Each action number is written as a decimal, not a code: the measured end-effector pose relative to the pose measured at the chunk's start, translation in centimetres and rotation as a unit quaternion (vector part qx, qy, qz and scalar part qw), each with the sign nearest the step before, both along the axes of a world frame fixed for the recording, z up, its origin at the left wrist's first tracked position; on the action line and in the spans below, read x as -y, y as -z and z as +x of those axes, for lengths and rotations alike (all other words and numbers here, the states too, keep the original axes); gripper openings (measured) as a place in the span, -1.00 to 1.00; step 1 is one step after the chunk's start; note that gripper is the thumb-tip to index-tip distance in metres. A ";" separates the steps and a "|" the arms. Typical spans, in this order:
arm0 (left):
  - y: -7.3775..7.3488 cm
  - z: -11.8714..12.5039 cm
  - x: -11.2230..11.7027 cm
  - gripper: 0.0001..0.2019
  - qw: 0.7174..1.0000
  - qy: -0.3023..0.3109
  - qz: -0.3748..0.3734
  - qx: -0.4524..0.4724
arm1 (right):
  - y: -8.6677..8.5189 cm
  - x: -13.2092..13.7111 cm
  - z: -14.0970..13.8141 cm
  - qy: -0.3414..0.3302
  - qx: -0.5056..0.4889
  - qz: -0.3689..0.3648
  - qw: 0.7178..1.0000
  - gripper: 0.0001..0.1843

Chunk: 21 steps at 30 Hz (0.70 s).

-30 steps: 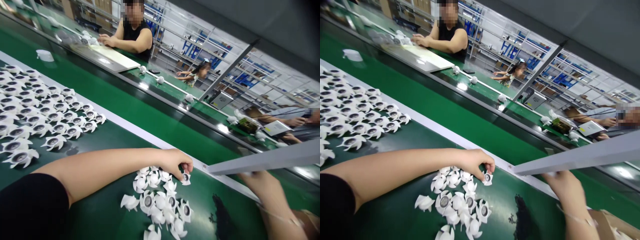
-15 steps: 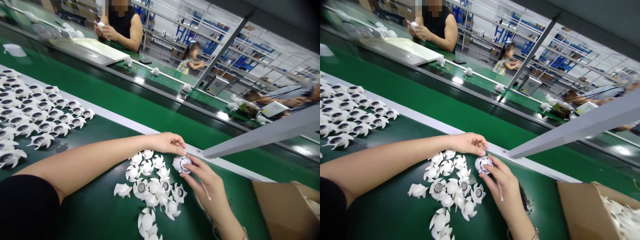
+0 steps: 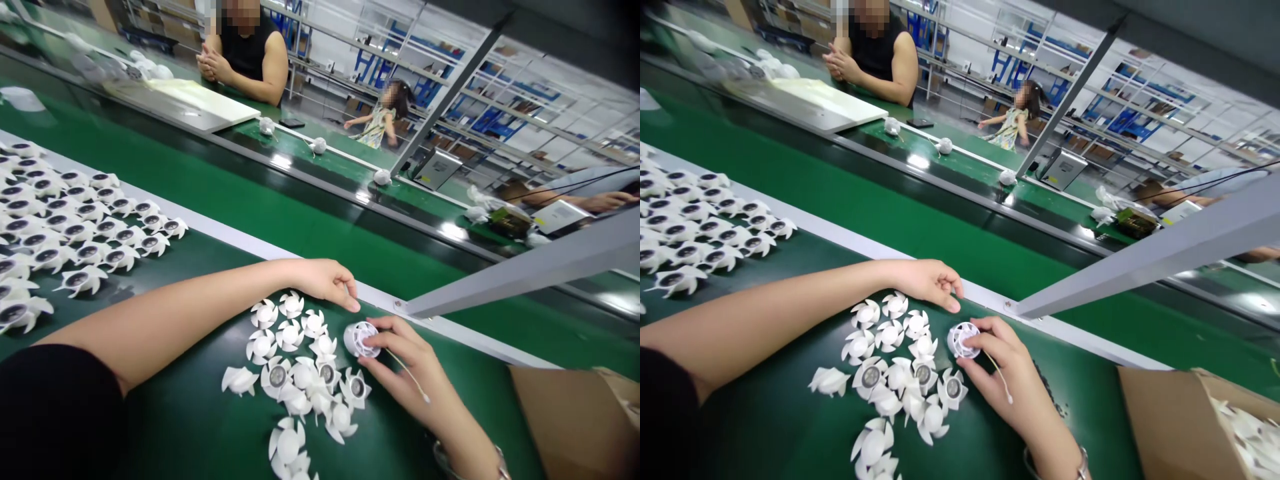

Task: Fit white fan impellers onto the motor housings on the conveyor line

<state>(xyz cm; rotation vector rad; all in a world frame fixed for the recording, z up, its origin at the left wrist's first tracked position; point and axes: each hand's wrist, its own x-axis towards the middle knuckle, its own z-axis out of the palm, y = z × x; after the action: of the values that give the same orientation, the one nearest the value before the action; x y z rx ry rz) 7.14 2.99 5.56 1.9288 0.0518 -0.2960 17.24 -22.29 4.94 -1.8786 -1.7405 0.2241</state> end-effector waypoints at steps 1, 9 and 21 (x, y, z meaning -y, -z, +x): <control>-0.1 -0.1 -0.6 -0.50 1.000 0.013 -0.005 -0.016 | 0.0 0.2 0.2 0.018 0.020 0.003 1.000 -0.82; -1.9 -1.0 -1.7 -0.41 0.970 0.210 0.121 0.018 | -1.3 2.4 1.8 0.299 0.127 0.074 0.943 -0.57; -1.9 -1.1 -0.9 -0.80 0.970 0.190 0.135 0.071 | -2.1 6.3 5.0 0.157 0.015 -0.229 0.961 -0.76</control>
<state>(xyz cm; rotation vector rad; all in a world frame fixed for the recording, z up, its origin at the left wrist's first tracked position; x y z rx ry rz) 6.05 3.88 7.41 2.2212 -0.3954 -0.4197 22.26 -28.60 7.03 -2.4678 -1.4646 0.5118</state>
